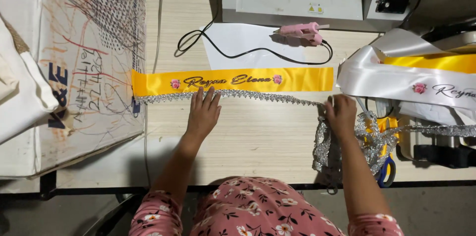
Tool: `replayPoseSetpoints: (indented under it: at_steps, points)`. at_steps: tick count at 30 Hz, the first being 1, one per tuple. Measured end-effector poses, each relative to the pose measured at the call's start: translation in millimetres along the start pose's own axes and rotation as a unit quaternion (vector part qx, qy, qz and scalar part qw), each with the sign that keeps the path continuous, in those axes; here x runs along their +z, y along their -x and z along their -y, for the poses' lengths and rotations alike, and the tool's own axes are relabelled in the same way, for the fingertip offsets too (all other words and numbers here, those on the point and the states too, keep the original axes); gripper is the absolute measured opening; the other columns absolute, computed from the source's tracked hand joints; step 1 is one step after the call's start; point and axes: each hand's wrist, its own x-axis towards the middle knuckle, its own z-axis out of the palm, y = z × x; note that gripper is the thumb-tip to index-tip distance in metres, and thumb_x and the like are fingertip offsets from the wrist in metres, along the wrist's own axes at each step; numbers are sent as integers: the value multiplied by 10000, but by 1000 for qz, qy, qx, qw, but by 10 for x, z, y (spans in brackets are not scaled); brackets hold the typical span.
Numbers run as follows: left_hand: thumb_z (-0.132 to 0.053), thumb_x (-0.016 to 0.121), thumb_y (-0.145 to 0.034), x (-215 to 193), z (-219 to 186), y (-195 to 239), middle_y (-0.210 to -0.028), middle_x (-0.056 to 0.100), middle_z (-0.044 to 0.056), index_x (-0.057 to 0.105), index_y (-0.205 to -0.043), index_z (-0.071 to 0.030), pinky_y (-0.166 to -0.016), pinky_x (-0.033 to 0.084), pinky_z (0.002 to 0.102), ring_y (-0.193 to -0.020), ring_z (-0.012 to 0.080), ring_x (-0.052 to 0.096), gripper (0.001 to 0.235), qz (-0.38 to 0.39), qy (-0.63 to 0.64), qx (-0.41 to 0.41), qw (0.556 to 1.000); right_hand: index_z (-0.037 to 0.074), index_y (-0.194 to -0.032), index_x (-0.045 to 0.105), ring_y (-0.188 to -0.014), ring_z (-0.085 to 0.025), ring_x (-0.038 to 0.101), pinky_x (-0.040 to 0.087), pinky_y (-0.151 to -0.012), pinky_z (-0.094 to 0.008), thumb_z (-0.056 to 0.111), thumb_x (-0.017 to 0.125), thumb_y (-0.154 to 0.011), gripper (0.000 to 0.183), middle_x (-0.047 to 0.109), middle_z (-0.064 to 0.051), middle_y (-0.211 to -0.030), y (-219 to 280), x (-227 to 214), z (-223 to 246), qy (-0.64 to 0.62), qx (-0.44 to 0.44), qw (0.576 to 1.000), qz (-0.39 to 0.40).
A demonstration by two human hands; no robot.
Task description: The person decorates a yellow sash by applying a silver tinsel trim along its edge. They use a hot glue gun to secure the trim in place, pressing it down with their fingers. Finally, they use scissors to cut the excess trim.
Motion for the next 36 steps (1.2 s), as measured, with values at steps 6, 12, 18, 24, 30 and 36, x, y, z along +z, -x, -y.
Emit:
replayPoseSetpoints:
  at_steps: [6,12,18,24,30,36]
  points:
    - [-290,684,-977,-1,-5,39,-1532,498,169,600,-1396,-73,-1171,348,607,-1428,468,412,479,6,-2,-7,1000,43,-1054,717,-1071,-334,618,508,-910,-438,215,752,-915,224,680,-177,-1106,157,-154,-243,-16,-9,994,104]
    - [-292,685,-960,49,-84,39,-1534,488,168,596,-1395,-77,-1161,337,609,-1427,471,406,494,19,9,-9,1000,12,-1141,640,-861,-249,659,517,-793,-360,218,618,-1062,222,689,-124,-942,-307,-318,-410,-117,136,965,192]
    - [-292,677,-981,69,-50,37,-1548,480,155,590,-1412,-59,-1183,331,609,-1437,455,401,497,1,6,0,1000,58,-1057,581,-866,-154,648,538,-814,-305,154,606,-1045,100,658,-28,-926,-689,-281,-430,-431,221,850,204]
    - [-311,678,-948,-111,-103,-86,-1498,518,134,598,-1368,-60,-1135,342,613,-1407,413,438,496,-8,-31,8,999,20,-1081,615,-841,-97,586,483,-793,-256,76,607,-1046,67,638,-8,-925,-709,-86,-591,-413,209,855,234]
    - [-244,689,-974,-54,-371,-353,-1330,621,103,646,-1309,-23,-1063,469,416,-1246,267,574,404,-21,45,55,997,55,-1152,685,-788,-116,554,474,-719,-282,40,593,-1034,150,646,-48,-918,-745,-346,-86,-260,192,912,254]
    - [-238,684,-970,-174,-544,-532,-1187,665,82,675,-1154,-39,-931,536,403,-1102,275,632,271,8,77,-5,997,114,-1213,683,-806,-186,645,545,-734,-325,71,598,-959,271,695,-92,-1017,-564,-645,720,-57,35,961,269]
